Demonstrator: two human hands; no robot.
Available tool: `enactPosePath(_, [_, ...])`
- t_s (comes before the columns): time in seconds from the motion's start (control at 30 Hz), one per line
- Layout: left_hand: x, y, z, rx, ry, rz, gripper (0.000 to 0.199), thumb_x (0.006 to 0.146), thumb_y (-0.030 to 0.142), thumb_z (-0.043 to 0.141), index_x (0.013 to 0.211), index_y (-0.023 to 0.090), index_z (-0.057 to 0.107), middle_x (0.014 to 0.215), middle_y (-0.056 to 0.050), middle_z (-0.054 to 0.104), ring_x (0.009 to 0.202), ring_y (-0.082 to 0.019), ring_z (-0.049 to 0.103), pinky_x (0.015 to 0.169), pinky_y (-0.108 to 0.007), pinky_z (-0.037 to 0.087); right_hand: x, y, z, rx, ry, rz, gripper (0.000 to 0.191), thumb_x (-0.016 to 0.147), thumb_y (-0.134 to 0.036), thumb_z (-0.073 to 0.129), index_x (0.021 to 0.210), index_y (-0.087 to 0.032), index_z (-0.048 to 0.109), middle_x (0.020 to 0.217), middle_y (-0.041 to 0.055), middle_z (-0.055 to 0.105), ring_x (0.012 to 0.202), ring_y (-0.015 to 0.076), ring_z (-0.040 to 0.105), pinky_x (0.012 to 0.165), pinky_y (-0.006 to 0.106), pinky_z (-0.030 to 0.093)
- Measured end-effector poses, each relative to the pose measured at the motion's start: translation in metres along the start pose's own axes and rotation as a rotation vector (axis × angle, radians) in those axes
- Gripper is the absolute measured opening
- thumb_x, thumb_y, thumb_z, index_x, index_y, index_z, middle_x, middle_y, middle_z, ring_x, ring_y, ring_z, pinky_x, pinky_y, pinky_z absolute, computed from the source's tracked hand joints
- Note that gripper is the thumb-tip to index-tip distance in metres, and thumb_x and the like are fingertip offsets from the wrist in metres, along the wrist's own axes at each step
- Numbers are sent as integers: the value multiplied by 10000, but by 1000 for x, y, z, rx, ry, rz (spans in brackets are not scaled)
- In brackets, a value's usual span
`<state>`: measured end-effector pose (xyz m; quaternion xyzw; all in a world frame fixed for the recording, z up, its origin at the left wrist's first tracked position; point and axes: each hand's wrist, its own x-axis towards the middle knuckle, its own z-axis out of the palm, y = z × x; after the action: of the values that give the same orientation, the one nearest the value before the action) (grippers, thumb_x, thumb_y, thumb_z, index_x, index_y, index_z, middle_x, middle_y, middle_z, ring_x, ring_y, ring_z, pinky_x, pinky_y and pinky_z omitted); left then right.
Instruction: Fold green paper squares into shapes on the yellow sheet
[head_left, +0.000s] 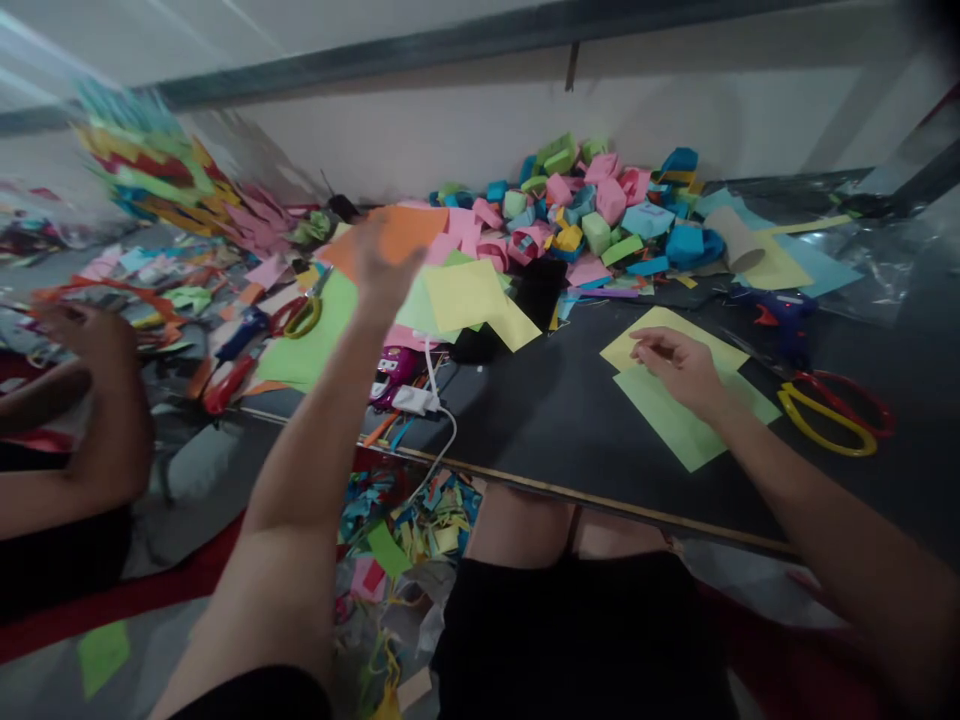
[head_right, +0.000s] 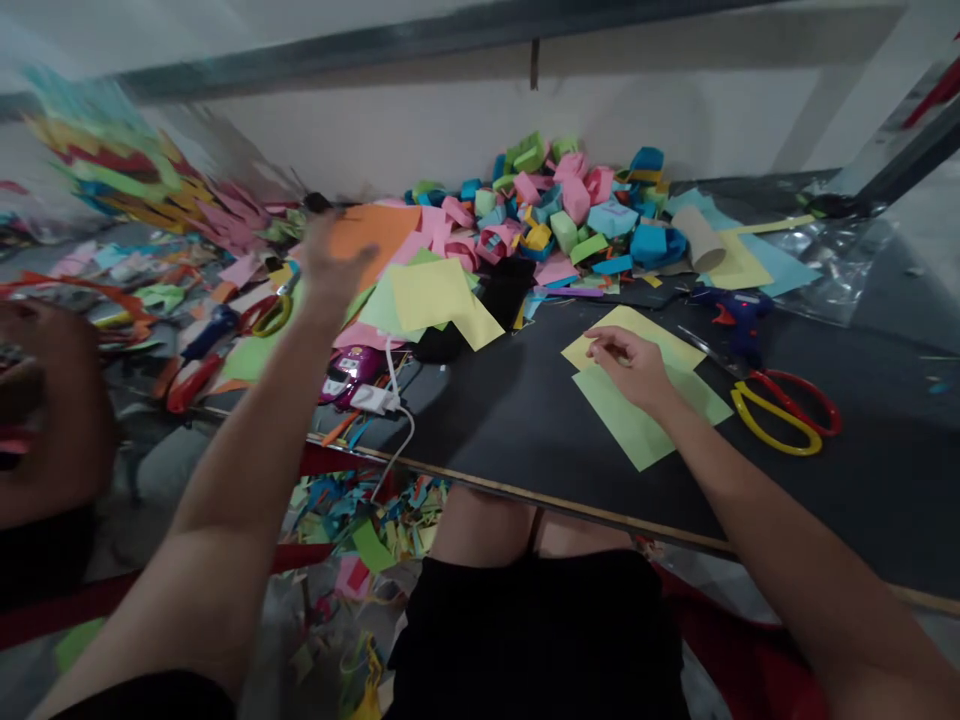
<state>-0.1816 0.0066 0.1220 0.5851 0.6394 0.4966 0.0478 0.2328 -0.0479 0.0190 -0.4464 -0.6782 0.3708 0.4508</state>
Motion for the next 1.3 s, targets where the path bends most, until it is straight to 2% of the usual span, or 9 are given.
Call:
enactPosePath(0.07, [-20,17,11,-88,-215,0,379,832,346,818,1144,197,662,1297,-78,707,1221,-261,635,1025,-482,573,-1,0,-6,-96,28,-39,231,865,-417,694,1009,-253,772,840,48,773,776,215,741,744,384,617])
enactPosePath(0.17, [-60,56,39,-163,-625,302,252,950,368,666,1141,213,720,1181,-85,765,1058,-211,719,981,-388,580,1,-5,-19,-287,90,-112,187,882,-383,668,966,-266,788,873,57,806,730,223,737,726,399,607])
enactPosePath(0.33, [-116,108,101,-57,-941,697,466,965,436,657,1355,182,653,1434,-149,676,1349,-275,631,1169,-425,473,5,-15,-32,-442,164,-164,166,891,-341,645,945,-286,792,875,56,814,700,244,738,705,415,602])
enactPosePath(0.47, [-153,114,156,136,-838,533,708,990,581,569,1545,151,478,1614,-209,496,1514,-325,477,1213,-486,430,0,-14,-22,-460,175,-180,185,895,-312,621,990,-288,778,905,63,816,739,258,752,714,423,607])
enactPosePath(0.57, [-173,110,181,254,-746,443,748,1031,550,483,1606,83,380,1667,-262,379,1600,-352,327,1253,-513,365,-5,-7,-10,-449,172,-177,258,908,-328,598,1102,-270,758,840,61,794,672,243,726,690,416,601])
enactPosePath(0.7, [-176,107,182,297,-792,436,776,1005,583,533,1602,104,403,1681,-216,382,1584,-334,366,1266,-479,350,-7,0,-7,-471,156,-163,288,904,-328,611,1150,-268,747,823,48,790,643,222,707,686,394,593])
enactPosePath(0.87, [-169,116,173,292,-790,439,737,1045,582,464,1584,82,415,1570,-196,553,1502,-309,481,1198,-445,408,-1,9,-26,-356,303,-132,268,910,-344,612,1123,-249,744,836,57,795,671,222,730,658,374,591])
enactPosePath(1.0, [-168,124,183,275,-798,509,912,953,672,592,1602,74,365,1481,-244,613,1385,-349,571,1113,-463,464,7,18,-42,-287,431,-100,263,921,-373,598,1101,-245,741,788,46,773,591,205,693,582,356,565])
enactPosePath(1.3, [-157,102,209,-90,-765,307,866,868,454,756,1583,163,362,1534,-214,550,1317,-363,614,1085,-481,515,-2,6,-60,-602,355,-137,301,960,-373,543,1149,-264,750,828,53,776,636,200,686,674,369,578])
